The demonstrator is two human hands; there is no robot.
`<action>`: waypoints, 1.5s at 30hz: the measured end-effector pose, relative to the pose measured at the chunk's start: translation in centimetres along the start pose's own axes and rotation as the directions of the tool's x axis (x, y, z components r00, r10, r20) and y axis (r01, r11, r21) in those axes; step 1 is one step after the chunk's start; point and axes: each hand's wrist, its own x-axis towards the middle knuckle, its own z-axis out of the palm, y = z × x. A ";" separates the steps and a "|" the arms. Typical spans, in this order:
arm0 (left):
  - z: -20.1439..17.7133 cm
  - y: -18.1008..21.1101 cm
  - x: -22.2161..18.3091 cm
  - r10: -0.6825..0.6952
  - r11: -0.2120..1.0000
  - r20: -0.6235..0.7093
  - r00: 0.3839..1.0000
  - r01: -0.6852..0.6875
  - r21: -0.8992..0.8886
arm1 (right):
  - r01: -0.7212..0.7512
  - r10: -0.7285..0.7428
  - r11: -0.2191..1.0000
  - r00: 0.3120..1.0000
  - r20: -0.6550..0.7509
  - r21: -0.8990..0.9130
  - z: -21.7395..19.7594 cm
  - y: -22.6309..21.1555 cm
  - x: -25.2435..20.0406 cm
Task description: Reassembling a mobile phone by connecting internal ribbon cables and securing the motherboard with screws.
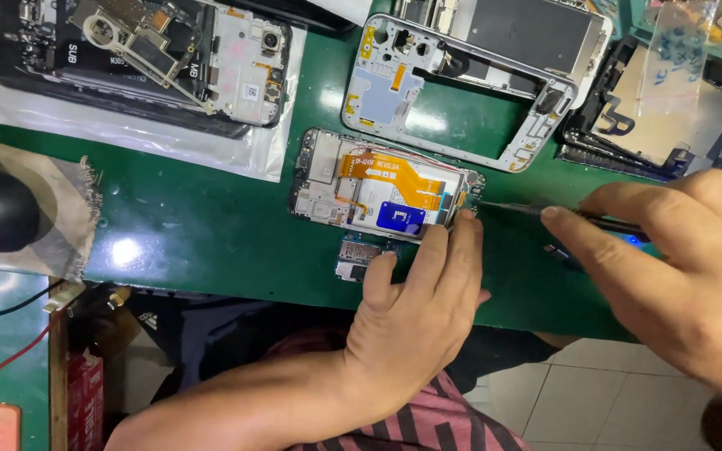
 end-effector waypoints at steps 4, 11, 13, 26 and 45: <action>0.0 0.2 -0.1 -0.018 1.000 0.009 1.000 0.018 0.017 | 0.022 -0.021 1.000 0.998 -0.052 0.022 0.1 -0.6 1.1; -0.1 0.1 0.1 -0.030 1.000 0.004 1.000 0.030 -0.009 | 0.021 -0.021 0.999 1.000 -0.001 -0.037 -0.1 -1.0 1.6; -0.1 0.1 0.1 -0.036 0.999 0.001 0.999 0.036 -0.015 | 0.011 -0.011 0.998 1.000 0.001 -0.056 -0.1 -1.1 1.7; 0.0 0.9 -0.6 -0.060 0.998 0.023 0.998 0.060 -0.016 | 0.069 -0.042 0.928 0.996 0.083 -0.365 0.0 -1.5 3.1; 0.9 2.0 -1.4 -0.083 0.996 0.008 0.997 0.082 0.047 | 0.008 0.155 0.885 0.938 0.310 -0.466 0.8 -1.3 2.4</action>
